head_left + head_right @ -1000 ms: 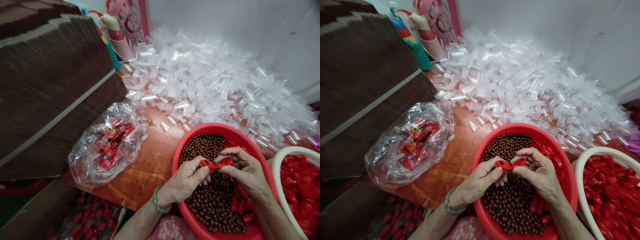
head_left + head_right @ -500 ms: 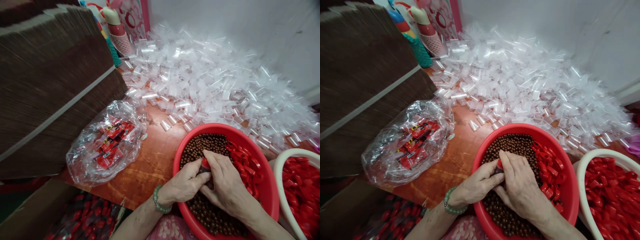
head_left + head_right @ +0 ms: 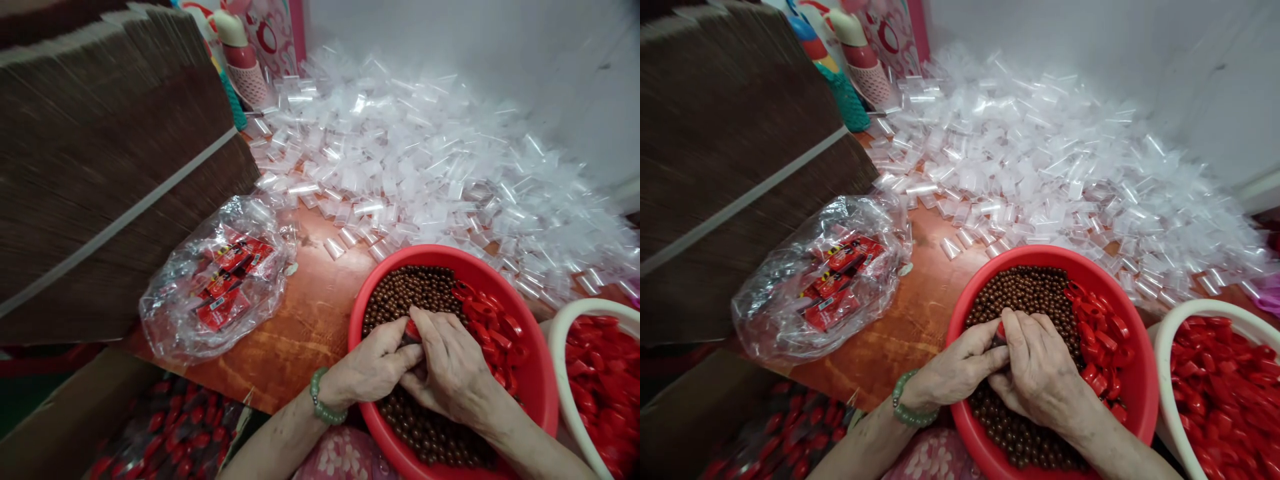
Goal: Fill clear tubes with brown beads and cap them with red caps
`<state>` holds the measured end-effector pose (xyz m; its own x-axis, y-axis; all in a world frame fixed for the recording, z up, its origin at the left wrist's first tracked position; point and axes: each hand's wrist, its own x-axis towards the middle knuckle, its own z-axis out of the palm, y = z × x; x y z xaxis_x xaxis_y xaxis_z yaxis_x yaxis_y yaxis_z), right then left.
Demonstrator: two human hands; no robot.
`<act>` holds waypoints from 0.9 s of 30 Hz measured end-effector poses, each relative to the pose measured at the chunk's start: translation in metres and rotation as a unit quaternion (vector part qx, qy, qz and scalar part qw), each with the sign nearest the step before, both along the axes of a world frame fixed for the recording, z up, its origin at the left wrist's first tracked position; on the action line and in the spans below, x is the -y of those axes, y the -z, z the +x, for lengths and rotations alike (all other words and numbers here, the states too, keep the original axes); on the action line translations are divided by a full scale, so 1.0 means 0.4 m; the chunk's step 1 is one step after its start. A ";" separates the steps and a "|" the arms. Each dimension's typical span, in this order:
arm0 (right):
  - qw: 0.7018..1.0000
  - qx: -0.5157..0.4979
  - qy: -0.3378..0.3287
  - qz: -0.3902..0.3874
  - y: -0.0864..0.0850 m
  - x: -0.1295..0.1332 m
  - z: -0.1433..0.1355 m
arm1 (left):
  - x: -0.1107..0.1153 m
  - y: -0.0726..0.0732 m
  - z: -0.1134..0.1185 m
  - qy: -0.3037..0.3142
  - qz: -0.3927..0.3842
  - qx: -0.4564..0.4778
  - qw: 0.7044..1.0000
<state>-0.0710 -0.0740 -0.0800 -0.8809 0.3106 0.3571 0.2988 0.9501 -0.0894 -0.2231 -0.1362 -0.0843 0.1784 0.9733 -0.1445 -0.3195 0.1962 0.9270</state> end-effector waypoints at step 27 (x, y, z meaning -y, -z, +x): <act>0.995 -0.089 -0.022 0.046 -0.034 -0.029 0.018 | -0.025 -0.011 0.105 -0.264 -0.003 -0.178 0.948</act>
